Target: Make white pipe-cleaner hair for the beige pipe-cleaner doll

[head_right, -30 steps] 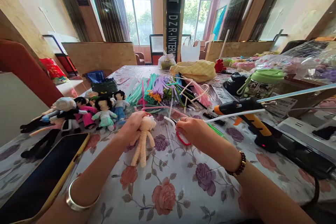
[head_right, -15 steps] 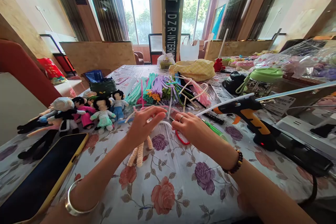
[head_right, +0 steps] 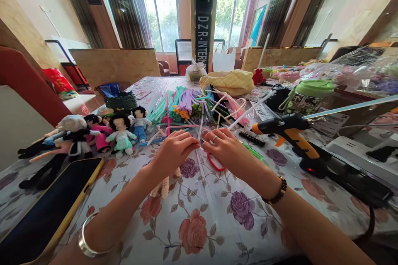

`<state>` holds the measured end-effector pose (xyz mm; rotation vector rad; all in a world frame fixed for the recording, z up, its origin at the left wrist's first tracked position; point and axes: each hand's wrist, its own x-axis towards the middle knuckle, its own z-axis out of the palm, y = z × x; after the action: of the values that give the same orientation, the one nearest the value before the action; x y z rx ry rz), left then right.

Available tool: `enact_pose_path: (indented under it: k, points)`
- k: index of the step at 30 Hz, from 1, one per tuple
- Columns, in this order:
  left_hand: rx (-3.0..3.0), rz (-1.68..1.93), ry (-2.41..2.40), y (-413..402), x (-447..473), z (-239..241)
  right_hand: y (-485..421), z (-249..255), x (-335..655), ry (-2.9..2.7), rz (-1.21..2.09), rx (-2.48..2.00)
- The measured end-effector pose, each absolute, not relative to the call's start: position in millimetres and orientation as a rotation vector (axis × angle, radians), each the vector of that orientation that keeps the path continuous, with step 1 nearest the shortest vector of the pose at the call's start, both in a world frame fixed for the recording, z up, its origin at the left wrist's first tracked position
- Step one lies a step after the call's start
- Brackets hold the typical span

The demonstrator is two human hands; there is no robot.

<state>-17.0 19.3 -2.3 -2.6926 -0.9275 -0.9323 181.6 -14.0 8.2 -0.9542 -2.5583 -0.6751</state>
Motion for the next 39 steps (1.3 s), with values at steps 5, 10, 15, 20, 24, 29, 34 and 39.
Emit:
enact_pose_path:
  k: [5, 10, 15, 20, 24, 29, 34, 39]
  points:
    - [-2.541, -1.029, -0.965, 21, -18, -2, -14, 9, 179, -2.293, -0.665, -1.080]
    - [-2.406, -1.064, -1.067, 22, -21, -1, -12, 1, 179, -2.246, -0.331, -1.529]
    - [-2.319, -1.097, -1.131, 22, -23, 1, -10, -10, 185, -2.452, -0.283, -1.680]
    - [-2.339, -1.106, -1.177, 23, -24, 1, -8, -16, 189, -2.440, -0.192, -1.650]
    - [-2.340, -1.076, -1.217, 23, -25, 1, -7, -16, 189, -2.385, -0.067, -1.723]
    - [-2.294, -1.070, -1.263, 23, -26, 2, -8, -4, 186, -2.212, 0.275, -1.777]
    - [-2.234, -1.091, -1.292, 24, -27, 2, -6, 1, 181, -1.918, 0.983, -1.446]
    - [-2.187, -1.058, -1.245, 25, -29, 1, -11, 1, 172, -1.660, 1.368, -1.346]
